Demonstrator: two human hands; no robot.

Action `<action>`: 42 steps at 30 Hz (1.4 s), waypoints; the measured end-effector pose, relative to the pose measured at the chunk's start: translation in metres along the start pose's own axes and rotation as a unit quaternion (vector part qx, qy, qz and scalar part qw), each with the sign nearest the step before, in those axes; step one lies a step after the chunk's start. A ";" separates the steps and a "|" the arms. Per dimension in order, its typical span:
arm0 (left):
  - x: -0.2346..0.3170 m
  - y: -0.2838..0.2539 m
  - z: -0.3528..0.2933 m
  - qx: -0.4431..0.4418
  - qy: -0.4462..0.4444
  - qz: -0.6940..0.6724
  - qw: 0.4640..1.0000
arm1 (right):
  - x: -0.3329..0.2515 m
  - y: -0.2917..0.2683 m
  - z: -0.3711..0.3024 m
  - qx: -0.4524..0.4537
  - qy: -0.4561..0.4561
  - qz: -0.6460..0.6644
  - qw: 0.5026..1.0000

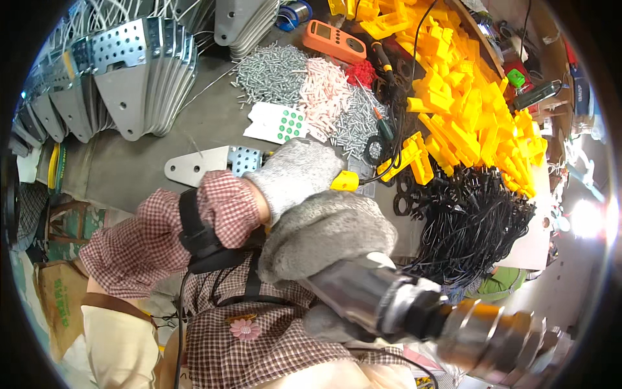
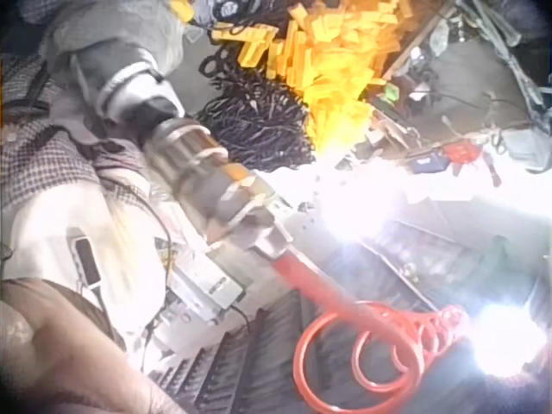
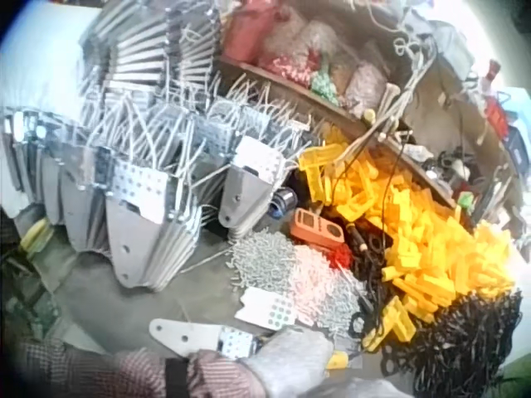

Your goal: Assembling a yellow plastic housing with metal components, wires, and screws using a screwdriver, soldering iron, and pneumatic tool.

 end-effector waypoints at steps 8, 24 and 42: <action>0.002 0.005 0.000 -0.005 -0.002 -0.020 1.000 | -0.020 -0.009 -0.005 0.064 -0.097 -0.053 0.992; -0.036 -0.049 -0.058 -0.007 -0.091 -0.139 0.986 | -0.007 -0.047 0.021 0.306 0.031 -0.135 0.942; -0.031 -0.047 -0.067 0.099 -0.072 -0.186 0.975 | -0.002 -0.057 0.009 0.465 0.086 -0.045 0.880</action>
Point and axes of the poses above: each hand's wrist, its own z-axis towards the middle knuckle, its own y-axis out of the palm, x = y × z, the point moved 1 cm from there along z, towards the middle knuckle, and after that the axes turned 5 degrees about -z, right-handed, at the moved point
